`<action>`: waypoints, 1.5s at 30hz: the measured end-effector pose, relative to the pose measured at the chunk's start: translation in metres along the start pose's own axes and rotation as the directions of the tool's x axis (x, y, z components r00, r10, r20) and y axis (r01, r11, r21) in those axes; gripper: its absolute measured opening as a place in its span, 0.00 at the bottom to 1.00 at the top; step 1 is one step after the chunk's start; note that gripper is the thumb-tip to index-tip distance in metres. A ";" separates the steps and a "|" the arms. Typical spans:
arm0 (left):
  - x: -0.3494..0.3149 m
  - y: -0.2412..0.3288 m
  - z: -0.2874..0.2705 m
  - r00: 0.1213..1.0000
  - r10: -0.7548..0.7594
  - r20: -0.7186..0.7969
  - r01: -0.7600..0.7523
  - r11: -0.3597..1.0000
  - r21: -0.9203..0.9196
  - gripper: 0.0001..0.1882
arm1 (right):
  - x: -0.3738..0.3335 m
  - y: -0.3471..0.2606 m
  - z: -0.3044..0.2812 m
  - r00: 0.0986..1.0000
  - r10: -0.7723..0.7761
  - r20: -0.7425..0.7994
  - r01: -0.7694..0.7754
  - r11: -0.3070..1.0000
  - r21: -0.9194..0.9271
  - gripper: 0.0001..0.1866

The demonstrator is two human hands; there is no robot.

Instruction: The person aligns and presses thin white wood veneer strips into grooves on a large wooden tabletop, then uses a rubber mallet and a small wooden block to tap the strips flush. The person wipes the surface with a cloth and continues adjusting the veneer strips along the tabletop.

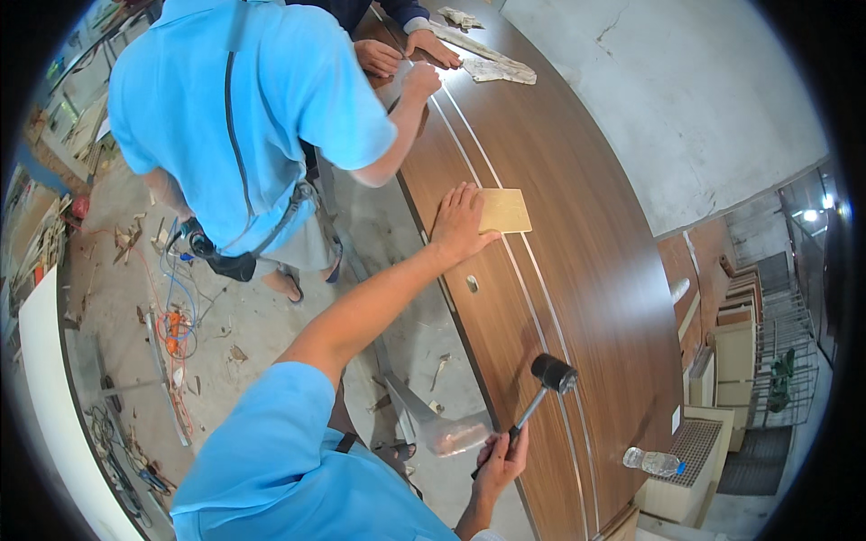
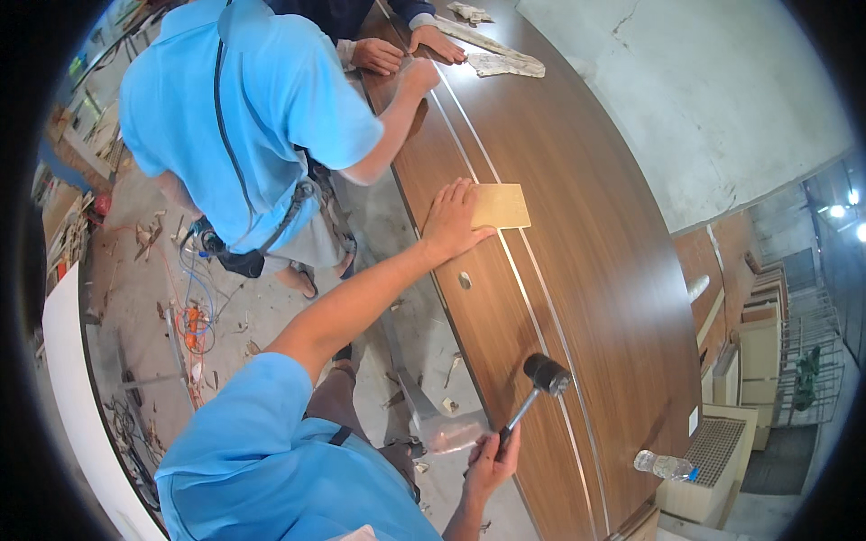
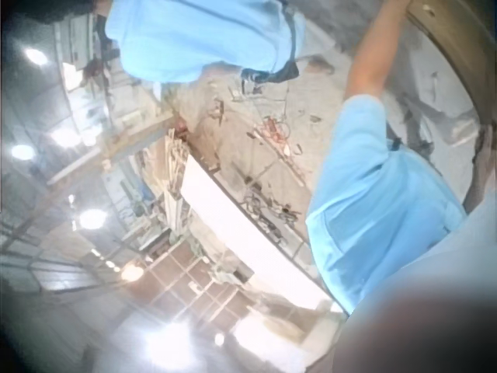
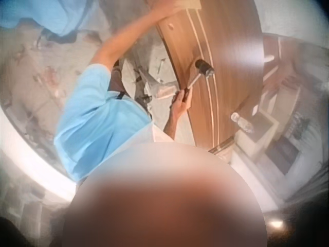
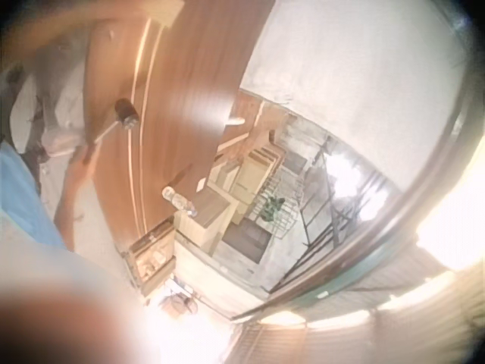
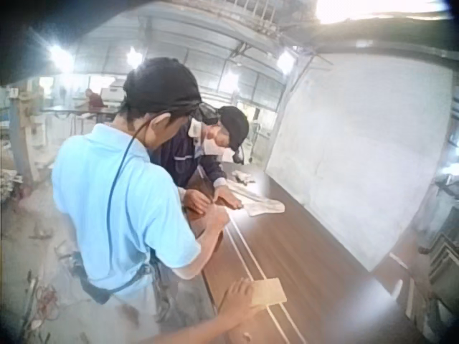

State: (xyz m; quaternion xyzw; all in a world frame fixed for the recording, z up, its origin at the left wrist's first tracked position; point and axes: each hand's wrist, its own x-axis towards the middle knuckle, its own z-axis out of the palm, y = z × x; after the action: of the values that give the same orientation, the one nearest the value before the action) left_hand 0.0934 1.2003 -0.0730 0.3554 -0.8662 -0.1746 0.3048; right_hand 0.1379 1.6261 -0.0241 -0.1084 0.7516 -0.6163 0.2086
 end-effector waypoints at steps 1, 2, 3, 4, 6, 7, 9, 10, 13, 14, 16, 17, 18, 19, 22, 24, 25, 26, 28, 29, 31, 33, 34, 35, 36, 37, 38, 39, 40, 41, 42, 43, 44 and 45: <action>0.002 -0.003 -0.003 1.000 -0.005 0.017 0.005 1.000 0.004 0.47 | 0.002 -0.006 0.025 1.000 0.001 0.027 -0.003 0.995 0.096 0.28; 0.002 -0.004 -0.005 0.999 -0.008 0.054 0.008 1.000 0.006 0.47 | 0.004 -0.013 0.046 0.999 0.002 0.044 -0.007 0.994 0.110 0.29; 0.002 -0.004 -0.007 0.999 0.003 0.043 -0.002 1.000 -0.017 0.46 | 0.007 -0.019 0.065 1.000 0.000 0.023 -0.002 0.996 0.093 0.30; 0.000 -0.003 -0.008 0.999 0.010 0.050 -0.008 0.999 -0.046 0.46 | 0.011 -0.024 0.082 0.999 -0.027 0.027 0.024 0.994 0.102 0.30; -0.001 -0.001 -0.009 0.999 0.006 0.049 -0.001 0.995 -0.102 0.46 | 0.021 -0.032 0.107 0.997 -0.064 0.052 0.055 0.988 0.145 0.31; -0.001 -0.001 -0.009 0.999 0.009 0.034 -0.005 0.992 -0.124 0.46 | 0.028 -0.036 0.116 0.997 -0.075 0.031 0.071 0.991 0.116 0.31; 0.002 -0.002 -0.010 0.999 -0.006 0.042 0.013 0.989 -0.149 0.46 | 0.043 -0.040 0.130 0.993 -0.115 0.039 0.109 0.984 0.138 0.31; 0.003 -0.003 -0.011 0.999 -0.007 0.032 0.012 0.987 -0.162 0.46 | 0.051 -0.042 0.137 0.990 -0.140 0.033 0.135 0.984 0.112 0.30; 0.005 -0.003 -0.015 0.999 -0.039 0.022 0.043 0.977 -0.209 0.47 | 0.075 -0.043 0.153 0.973 -0.222 0.058 0.212 0.967 0.143 0.29; 0.005 -0.002 -0.016 0.998 -0.059 0.009 0.059 0.977 -0.206 0.46 | 0.082 -0.043 0.158 0.968 -0.244 0.065 0.231 0.960 0.159 0.29; 0.005 0.000 -0.019 0.997 -0.057 -0.047 0.044 0.970 -0.240 0.46 | 0.093 -0.042 0.169 0.961 -0.270 0.059 0.255 0.949 0.187 0.29; 0.004 0.000 -0.020 0.998 -0.056 -0.023 0.048 0.964 -0.261 0.46 | 0.097 -0.042 0.173 0.964 -0.263 0.048 0.249 0.947 0.202 0.29; 0.003 0.001 -0.020 0.995 -0.066 -0.069 0.045 0.961 -0.273 0.47 | 0.100 -0.041 0.178 0.966 -0.257 0.034 0.244 0.945 0.218 0.29; 0.002 0.001 -0.021 0.994 -0.076 -0.073 0.050 0.950 -0.307 0.47 | 0.102 -0.040 0.181 0.968 -0.252 0.014 0.242 0.942 0.234 0.29; 0.001 -0.001 -0.020 0.990 -0.103 -0.101 0.052 0.908 -0.416 0.47 | 0.108 -0.040 0.191 0.965 -0.262 -0.024 0.258 0.925 0.281 0.28; 0.000 -0.004 -0.020 0.977 -0.098 -0.187 -0.004 0.876 -0.482 0.46 | 0.115 -0.041 0.197 0.960 -0.274 -0.055 0.278 0.913 0.298 0.29; -0.001 -0.006 -0.020 0.980 -0.098 -0.172 -0.008 0.851 -0.526 0.46 | 0.120 -0.043 0.200 0.958 -0.279 -0.072 0.288 0.907 0.307 0.29; -0.002 -0.008 -0.020 0.980 -0.096 -0.175 -0.020 0.825 -0.565 0.47 | 0.127 -0.044 0.203 0.955 -0.284 -0.083 0.296 0.902 0.315 0.29; -0.002 -0.012 -0.021 0.978 -0.079 -0.192 -0.054 0.797 -0.602 0.47 | 0.142 -0.048 0.210 0.954 -0.286 -0.085 0.298 0.895 0.332 0.29; -0.003 -0.015 -0.023 0.979 -0.061 -0.193 -0.069 0.796 -0.601 0.47 | 0.149 -0.050 0.214 0.957 -0.278 -0.078 0.288 0.891 0.352 0.30; -0.003 -0.019 -0.027 0.991 -0.063 -0.122 -0.024 0.795 -0.606 0.47 | 0.164 -0.055 0.219 0.960 -0.265 -0.086 0.278 0.898 0.340 0.30; -0.004 -0.021 -0.032 0.995 -0.103 0.000 0.081 0.789 -0.609 0.46 | 0.175 -0.059 0.225 0.962 -0.258 -0.092 0.274 0.905 0.326 0.30; -0.005 -0.022 -0.036 0.987 -0.140 0.081 0.158 0.737 -0.657 0.45 | 0.179 -0.061 0.228 0.961 -0.261 -0.093 0.277 0.909 0.311 0.30; -0.007 -0.021 -0.040 0.978 -0.158 0.135 0.205 0.620 -0.758 0.46 | 0.182 -0.063 0.231 0.959 -0.267 -0.092 0.282 0.913 0.295 0.31; -0.011 -0.019 -0.045 0.966 -0.191 0.172 0.245 0.482 -0.841 0.46 | 0.184 -0.066 0.235 0.955 -0.283 -0.088 0.296 0.897 0.329 0.32; -0.015 -0.015 -0.048 0.958 -0.203 0.205 0.264 0.331 -0.906 0.46 | 0.186 -0.068 0.240 0.950 -0.303 -0.076 0.311 0.893 0.326 0.32; -0.019 -0.013 -0.054 0.958 -0.211 0.196 0.263 0.361 -0.895 0.47 | 0.188 -0.072 0.246 0.945 -0.324 -0.049 0.322 0.890 0.322 0.31; -0.024 -0.010 -0.059 0.963 -0.200 0.178 0.245 0.391 -0.887 0.48 | 0.190 -0.075 0.252 0.928 -0.370 -0.036 0.360 0.869 0.339 0.30; -0.028 -0.007 -0.064 0.968 -0.196 0.154 0.224 0.412 -0.883 0.50 | 0.193 -0.080 0.260 0.913 -0.404 -0.066 0.405 0.871 0.278 0.30; -0.031 -0.004 -0.069 0.979 -0.168 0.113 0.185 0.515 -0.837 0.51 | 0.196 -0.084 0.268 0.881 -0.460 -0.106 0.472 0.850 0.234 0.30; -0.033 -0.001 -0.074 0.987 -0.145 0.069 0.143 0.603 -0.785 0.52 | 0.197 -0.089 0.275 0.864 -0.492 -0.107 0.504 0.841 0.197 0.30; -0.033 0.000 -0.079 0.994 -0.112 0.009 0.083 0.678 -0.731 0.53 | 0.199 -0.094 0.281 0.892 -0.444 -0.078 0.449 0.859 0.246 0.28; -0.031 0.000 -0.085 0.995 -0.097 0.002 0.072 0.715 -0.696 0.54 | 0.199 -0.099 0.285 0.929 -0.369 -0.009 0.354 0.886 0.298 0.27; -0.028 -0.002 -0.091 0.997 -0.077 -0.022 0.043 0.744 -0.666 0.55 | 0.199 -0.103 0.289 0.954 -0.294 0.066 0.255 0.904 0.342 0.26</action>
State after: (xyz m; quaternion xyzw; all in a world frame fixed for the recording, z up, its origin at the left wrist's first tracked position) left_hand 0.1697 1.2113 -0.0166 0.2553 -0.7279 -0.4727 0.4261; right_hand 0.0807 1.2653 -0.0041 -0.2124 0.6019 -0.7490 0.1780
